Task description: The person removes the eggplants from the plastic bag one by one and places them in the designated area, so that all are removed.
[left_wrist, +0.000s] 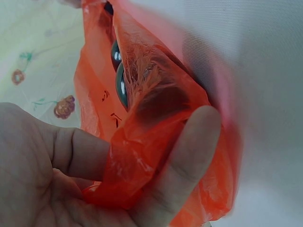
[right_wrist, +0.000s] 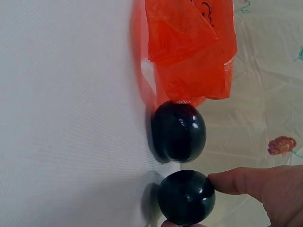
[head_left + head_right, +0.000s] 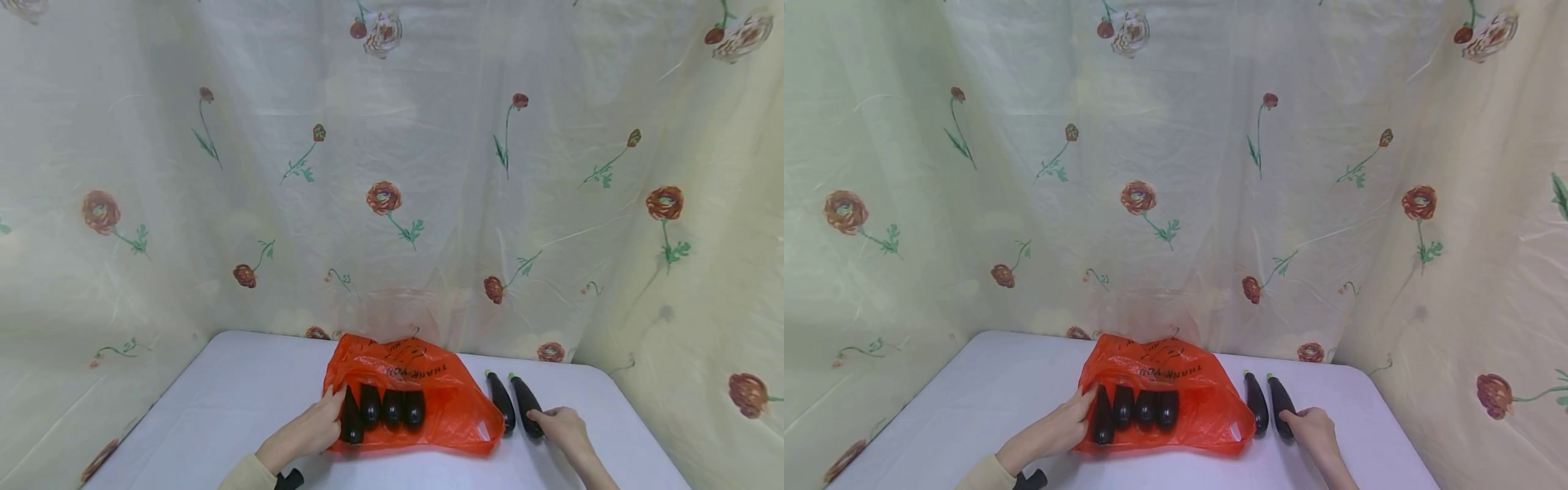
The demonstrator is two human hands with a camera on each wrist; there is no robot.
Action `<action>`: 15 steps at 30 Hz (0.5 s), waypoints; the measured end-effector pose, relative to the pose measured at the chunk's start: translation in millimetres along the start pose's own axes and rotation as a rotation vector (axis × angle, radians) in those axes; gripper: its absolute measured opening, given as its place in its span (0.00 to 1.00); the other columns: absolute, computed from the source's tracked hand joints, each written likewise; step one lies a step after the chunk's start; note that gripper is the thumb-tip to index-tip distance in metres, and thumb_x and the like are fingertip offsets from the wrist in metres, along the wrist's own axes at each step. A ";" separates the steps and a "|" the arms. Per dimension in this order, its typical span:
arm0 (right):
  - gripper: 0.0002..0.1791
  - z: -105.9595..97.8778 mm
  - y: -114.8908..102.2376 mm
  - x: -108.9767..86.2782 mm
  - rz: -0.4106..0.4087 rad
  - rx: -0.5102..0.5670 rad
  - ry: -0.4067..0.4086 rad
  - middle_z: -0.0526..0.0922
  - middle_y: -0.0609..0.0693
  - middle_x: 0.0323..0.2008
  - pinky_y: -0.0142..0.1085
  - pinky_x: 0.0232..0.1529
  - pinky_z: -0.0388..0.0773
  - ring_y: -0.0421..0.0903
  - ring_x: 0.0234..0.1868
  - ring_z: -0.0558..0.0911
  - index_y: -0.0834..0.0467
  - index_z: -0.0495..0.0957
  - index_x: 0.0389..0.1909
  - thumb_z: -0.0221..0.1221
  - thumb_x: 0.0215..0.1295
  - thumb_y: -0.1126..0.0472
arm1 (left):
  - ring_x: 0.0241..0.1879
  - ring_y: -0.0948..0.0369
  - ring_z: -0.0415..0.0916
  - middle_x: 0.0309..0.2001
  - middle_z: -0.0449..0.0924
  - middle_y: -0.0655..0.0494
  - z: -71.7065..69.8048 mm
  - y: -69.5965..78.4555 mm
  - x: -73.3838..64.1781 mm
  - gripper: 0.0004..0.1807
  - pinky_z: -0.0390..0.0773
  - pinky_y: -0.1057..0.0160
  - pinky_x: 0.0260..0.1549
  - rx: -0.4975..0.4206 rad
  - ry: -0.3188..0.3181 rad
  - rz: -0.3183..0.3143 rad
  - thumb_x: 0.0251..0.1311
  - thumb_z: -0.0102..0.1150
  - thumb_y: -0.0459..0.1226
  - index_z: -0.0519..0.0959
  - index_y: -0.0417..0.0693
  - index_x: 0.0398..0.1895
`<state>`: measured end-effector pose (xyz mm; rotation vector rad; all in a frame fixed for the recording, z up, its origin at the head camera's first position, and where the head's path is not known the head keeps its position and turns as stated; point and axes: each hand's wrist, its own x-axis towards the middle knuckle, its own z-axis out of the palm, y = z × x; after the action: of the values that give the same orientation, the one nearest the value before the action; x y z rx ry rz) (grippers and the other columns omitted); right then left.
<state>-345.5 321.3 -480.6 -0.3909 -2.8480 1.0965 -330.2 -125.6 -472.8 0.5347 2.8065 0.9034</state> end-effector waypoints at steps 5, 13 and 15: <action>0.29 3.2 5.7 3.5 -0.017 -0.004 0.006 0.83 0.58 0.24 0.37 0.28 0.73 0.52 0.30 0.79 0.78 0.78 0.39 0.61 0.56 0.50 | 0.63 0.46 0.66 0.74 0.48 0.33 -0.5 -0.8 1.6 0.36 0.59 0.36 0.63 -0.018 -0.008 -0.012 0.60 0.45 0.31 0.51 0.32 0.73; 0.30 5.6 10.0 5.9 -0.043 -0.013 0.023 0.83 0.64 0.28 0.39 0.30 0.74 0.55 0.32 0.80 0.78 0.79 0.39 0.61 0.57 0.49 | 0.55 0.49 0.70 0.74 0.47 0.34 -0.7 -1.3 2.5 0.38 0.64 0.37 0.61 -0.035 -0.015 -0.021 0.59 0.46 0.31 0.50 0.34 0.74; 0.30 5.5 9.7 5.5 -0.046 -0.018 0.027 0.83 0.64 0.28 0.40 0.31 0.74 0.57 0.33 0.80 0.77 0.79 0.38 0.60 0.57 0.49 | 0.53 0.49 0.70 0.74 0.46 0.34 -0.4 -1.5 2.6 0.38 0.64 0.37 0.61 -0.046 -0.020 -0.030 0.59 0.46 0.30 0.49 0.35 0.75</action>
<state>-349.5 326.1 -491.3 -0.3369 -2.8299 1.0504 -333.2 -126.0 -473.4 0.4916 2.7613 0.9492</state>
